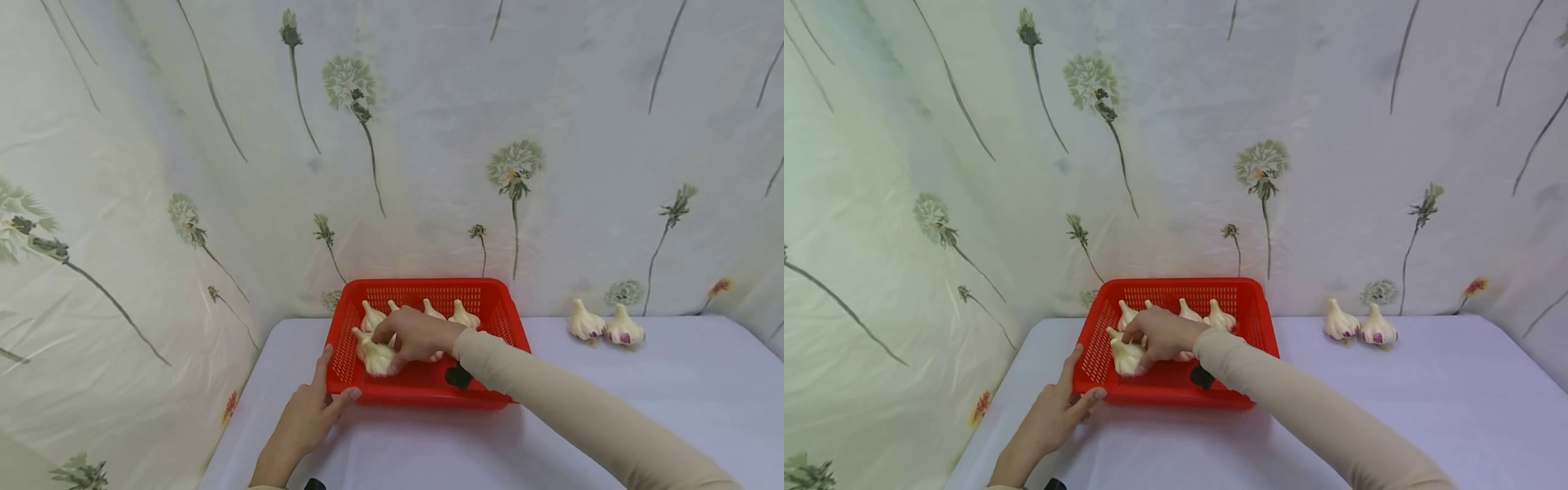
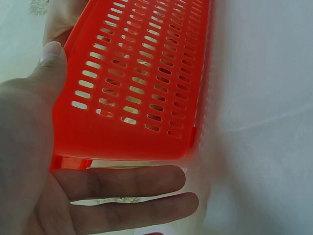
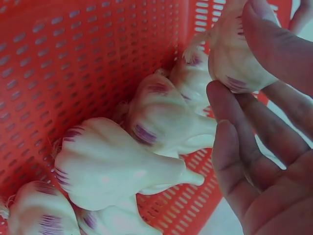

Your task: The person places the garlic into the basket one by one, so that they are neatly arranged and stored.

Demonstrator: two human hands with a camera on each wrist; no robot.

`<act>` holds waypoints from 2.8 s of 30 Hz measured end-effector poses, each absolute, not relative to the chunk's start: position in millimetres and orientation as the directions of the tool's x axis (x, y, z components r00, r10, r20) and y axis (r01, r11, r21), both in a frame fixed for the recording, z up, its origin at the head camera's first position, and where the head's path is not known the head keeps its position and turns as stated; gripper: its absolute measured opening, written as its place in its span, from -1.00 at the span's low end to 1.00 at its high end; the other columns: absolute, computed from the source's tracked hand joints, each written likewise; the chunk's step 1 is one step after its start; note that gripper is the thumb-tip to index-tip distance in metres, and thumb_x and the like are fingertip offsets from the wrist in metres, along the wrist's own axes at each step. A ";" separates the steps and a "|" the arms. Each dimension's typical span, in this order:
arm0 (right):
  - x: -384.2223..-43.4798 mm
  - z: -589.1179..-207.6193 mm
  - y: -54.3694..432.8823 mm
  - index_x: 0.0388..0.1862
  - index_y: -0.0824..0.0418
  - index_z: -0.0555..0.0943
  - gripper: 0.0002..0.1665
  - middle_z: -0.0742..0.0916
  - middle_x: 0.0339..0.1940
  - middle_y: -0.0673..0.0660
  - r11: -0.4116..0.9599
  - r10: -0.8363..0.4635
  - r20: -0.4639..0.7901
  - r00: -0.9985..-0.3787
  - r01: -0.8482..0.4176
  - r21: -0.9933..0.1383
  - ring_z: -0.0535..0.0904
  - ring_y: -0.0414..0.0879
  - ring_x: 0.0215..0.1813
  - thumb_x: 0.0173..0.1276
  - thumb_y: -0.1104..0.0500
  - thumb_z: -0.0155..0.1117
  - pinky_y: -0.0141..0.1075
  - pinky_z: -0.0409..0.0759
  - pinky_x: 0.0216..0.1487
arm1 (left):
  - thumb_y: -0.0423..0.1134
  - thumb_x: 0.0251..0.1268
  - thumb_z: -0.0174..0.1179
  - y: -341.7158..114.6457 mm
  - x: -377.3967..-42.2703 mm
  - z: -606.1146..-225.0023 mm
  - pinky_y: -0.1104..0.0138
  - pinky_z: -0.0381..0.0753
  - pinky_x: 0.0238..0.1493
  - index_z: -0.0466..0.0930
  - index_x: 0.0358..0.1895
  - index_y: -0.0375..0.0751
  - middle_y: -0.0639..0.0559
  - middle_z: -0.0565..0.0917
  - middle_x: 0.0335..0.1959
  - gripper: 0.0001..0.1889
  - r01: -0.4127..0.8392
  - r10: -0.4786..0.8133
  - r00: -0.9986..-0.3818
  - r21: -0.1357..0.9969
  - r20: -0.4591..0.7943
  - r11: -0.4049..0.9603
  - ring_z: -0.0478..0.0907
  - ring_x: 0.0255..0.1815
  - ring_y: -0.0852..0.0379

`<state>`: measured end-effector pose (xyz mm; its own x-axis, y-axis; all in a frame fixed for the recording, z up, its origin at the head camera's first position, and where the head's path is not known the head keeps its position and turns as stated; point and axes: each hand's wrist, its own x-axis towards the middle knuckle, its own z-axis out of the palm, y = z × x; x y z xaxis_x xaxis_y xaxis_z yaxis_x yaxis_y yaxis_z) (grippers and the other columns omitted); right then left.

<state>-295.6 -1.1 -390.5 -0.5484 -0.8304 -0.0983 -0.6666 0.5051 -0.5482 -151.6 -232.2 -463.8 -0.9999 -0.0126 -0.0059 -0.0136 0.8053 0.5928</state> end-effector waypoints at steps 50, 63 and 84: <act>-306.6 -430.4 -27.0 -0.03 0.05 0.89 -0.61 0.84 -0.41 -0.16 0.416 -0.902 -0.072 -0.425 -0.814 -0.405 0.52 -0.38 -0.41 0.12 0.18 0.75 -0.48 0.57 -0.30 | 0.39 0.40 0.21 -233.3 -150.9 -466.0 0.24 0.49 -0.36 -0.05 0.74 -0.06 0.16 0.54 -0.62 0.05 0.021 -0.003 -0.999 0.585 0.040 0.811 0.49 -0.49 0.15; -303.0 -424.9 -20.9 -0.07 0.10 0.89 -0.66 0.88 -0.31 -0.06 0.448 -0.884 -0.053 -0.465 -0.808 -0.382 0.67 -0.35 -0.32 0.15 0.14 0.74 -0.45 0.64 -0.18 | 0.43 0.38 0.19 -230.4 -152.1 -463.9 0.30 0.49 -0.44 -0.08 0.75 -0.04 0.11 0.52 -0.60 0.08 -0.030 -0.027 -1.000 0.594 -0.015 0.804 0.47 -0.51 0.14; -313.8 -383.3 19.5 -0.03 0.16 0.86 -0.72 0.89 -0.20 -0.03 0.443 -0.865 0.019 -0.501 -0.781 -0.440 0.78 -0.30 -0.21 0.34 0.08 0.59 -0.31 0.74 -0.09 | 0.36 0.43 0.21 -232.7 -150.0 -466.2 0.22 0.50 -0.34 -0.06 0.73 -0.08 0.17 0.56 -0.62 0.03 0.029 0.001 -0.999 0.586 0.048 0.810 0.50 -0.50 0.16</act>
<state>-313.8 19.5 -383.3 -0.5008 -0.8654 0.0187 -0.7812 0.4426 -0.4403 -150.0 -232.7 -466.2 -0.9988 0.0011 0.0481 0.0290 0.8101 0.5855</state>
